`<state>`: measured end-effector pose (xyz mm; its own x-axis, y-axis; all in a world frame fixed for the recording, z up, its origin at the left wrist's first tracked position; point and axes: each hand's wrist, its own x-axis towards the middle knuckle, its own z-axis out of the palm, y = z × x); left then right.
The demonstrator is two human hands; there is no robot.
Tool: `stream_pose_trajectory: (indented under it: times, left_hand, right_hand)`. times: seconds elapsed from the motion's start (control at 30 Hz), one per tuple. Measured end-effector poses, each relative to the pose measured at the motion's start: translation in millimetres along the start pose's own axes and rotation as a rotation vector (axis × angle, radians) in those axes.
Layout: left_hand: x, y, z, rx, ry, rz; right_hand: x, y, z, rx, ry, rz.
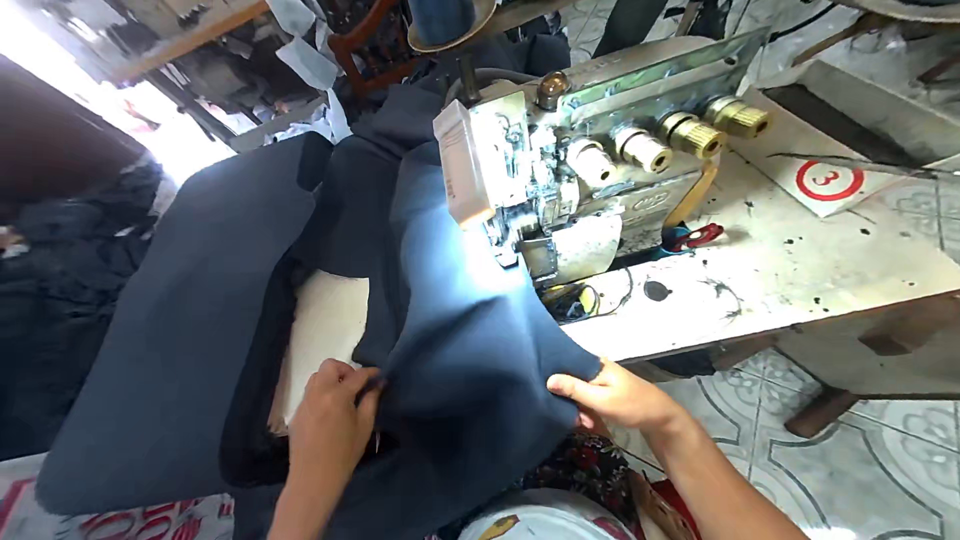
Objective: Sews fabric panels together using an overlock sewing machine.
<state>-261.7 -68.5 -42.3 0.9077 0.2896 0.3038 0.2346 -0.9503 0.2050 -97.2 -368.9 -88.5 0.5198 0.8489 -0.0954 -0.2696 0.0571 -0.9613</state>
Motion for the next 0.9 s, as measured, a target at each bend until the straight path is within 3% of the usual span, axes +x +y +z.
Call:
stream_pose_trajectory:
  times: [0.13, 0.33, 0.43, 0.53, 0.67, 0.77, 0.83, 0.9]
  left_hand:
    - [61, 7, -39, 0.059, 0.0, -0.06]
    - [190, 39, -52, -0.07, -0.111, -0.237]
    - [244, 51, -44, -0.066, -0.104, -0.28]
    - [271, 45, -28, -0.141, -0.044, -0.18]
    - [249, 9, -12, -0.263, -0.173, 0.078]
    - [160, 3, -40, -0.012, -0.414, 0.065]
    - [98, 16, -43, 0.113, -0.757, -0.005]
    - [80, 33, -34, 0.199, -1.104, -0.098]
  right_hand:
    - [22, -6, 11, 0.264, -0.026, -0.096]
    - [61, -34, 55, 0.645, 0.155, -0.063]
    - [75, -37, 66, 0.54, 0.064, -0.134]
    - [82, -27, 60, 0.208, 0.068, -0.245]
    - [71, -4, 35, -0.623, 0.377, -0.527]
    - [61, 9, 6, -1.052, 0.492, -0.554]
    - [58, 15, -5, -1.155, 0.468, -0.488]
    - [61, 16, -5, -1.162, 0.438, -0.473]
